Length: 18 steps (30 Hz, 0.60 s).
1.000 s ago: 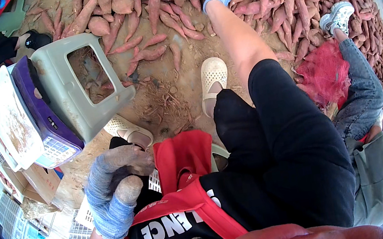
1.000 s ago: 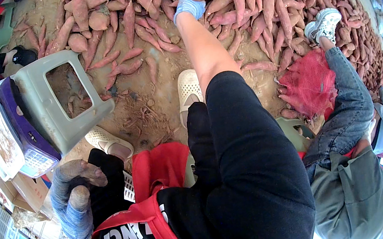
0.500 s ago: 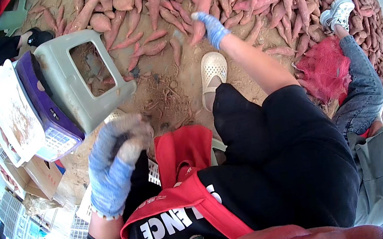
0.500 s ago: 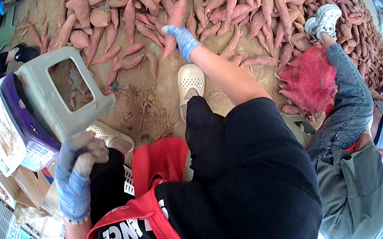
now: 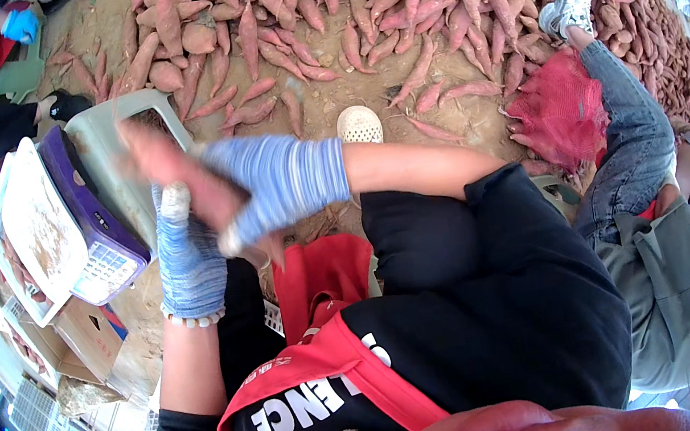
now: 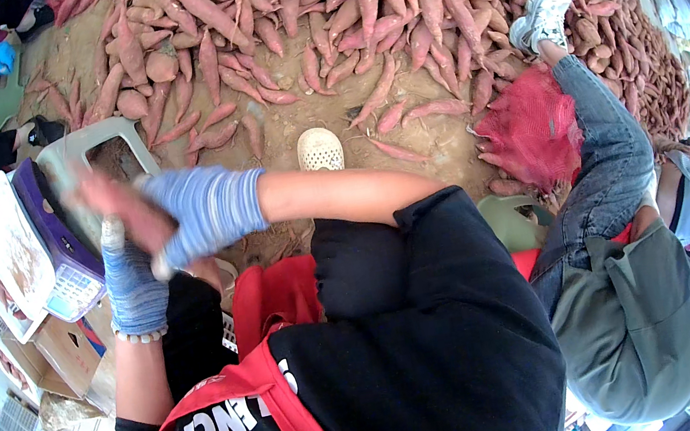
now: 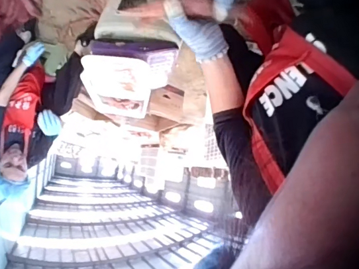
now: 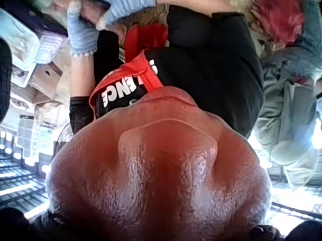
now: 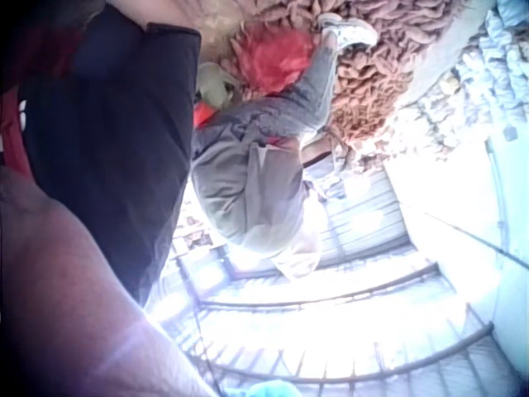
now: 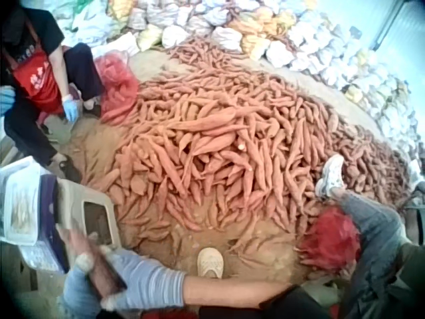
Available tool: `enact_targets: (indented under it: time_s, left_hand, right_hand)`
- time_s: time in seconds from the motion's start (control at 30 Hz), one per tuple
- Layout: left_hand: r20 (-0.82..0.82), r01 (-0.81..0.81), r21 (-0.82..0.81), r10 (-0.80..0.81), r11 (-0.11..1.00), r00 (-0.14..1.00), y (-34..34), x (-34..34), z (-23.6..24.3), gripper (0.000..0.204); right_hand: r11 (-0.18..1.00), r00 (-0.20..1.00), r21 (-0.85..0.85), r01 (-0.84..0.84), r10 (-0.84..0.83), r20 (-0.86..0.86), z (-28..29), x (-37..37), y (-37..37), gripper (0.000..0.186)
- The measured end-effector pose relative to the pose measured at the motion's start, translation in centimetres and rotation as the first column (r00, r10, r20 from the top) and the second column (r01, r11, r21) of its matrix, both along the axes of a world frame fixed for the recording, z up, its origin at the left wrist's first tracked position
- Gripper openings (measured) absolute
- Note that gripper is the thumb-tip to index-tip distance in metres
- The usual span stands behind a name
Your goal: The person sits on the floor and sorts sweet potatoes by hand, picking them from a large pile and placing them into a white plastic basket. The person wears gloves and repeatedly transfers the vegetables from the floor to the basket.
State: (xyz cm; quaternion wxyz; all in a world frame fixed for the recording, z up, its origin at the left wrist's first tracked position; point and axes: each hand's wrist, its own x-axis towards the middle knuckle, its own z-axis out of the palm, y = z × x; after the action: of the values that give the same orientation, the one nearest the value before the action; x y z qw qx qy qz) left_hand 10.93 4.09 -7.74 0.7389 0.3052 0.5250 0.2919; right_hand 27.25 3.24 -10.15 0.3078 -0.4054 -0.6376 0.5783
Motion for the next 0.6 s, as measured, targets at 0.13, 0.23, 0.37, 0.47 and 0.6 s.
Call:
enact_targets:
  time_s: [0.13, 0.23, 0.37, 0.47, 0.6]
  left_hand:
    - [0.088, -0.058, -0.043, 0.062, 0.997, 0.994, 0.5, -0.4, -0.5, 0.075]
    - [0.056, -0.152, 0.011, 0.152, 0.988, 0.987, 0.8, -0.4, -0.4, 0.071]
    - [0.127, -0.137, 0.005, 0.136, 0.991, 0.983, 1.0, -0.4, -0.1, 0.073]
    - [0.137, -0.12, -0.02, 0.121, 0.993, 0.983, 0.8, 0.1, 0.3, 0.072]
    - [0.172, -0.106, -0.035, 0.111, 0.994, 0.979, 1.3, -0.1, 0.0, 0.07]
  right_hand:
    - [0.987, 0.983, 0.163, -0.012, -0.019, 0.183, -1.3, 1.5, 0.3, 0.055]
    - [0.687, 0.691, 0.092, 0.721, -0.723, -0.011, -7.8, 6.3, 1.8, 0.03]
    - [-0.022, -0.19, 0.57, 0.821, -0.953, 0.236, -20.3, 19.9, 2.1, 0.039]
    - [0.124, -0.266, 0.479, 0.869, -0.698, 0.665, -22.5, 24.2, 2.2, 0.064]
    - [0.169, 0.0, 0.146, 0.975, -0.656, 0.754, -20.4, 24.9, 4.4, 0.063]
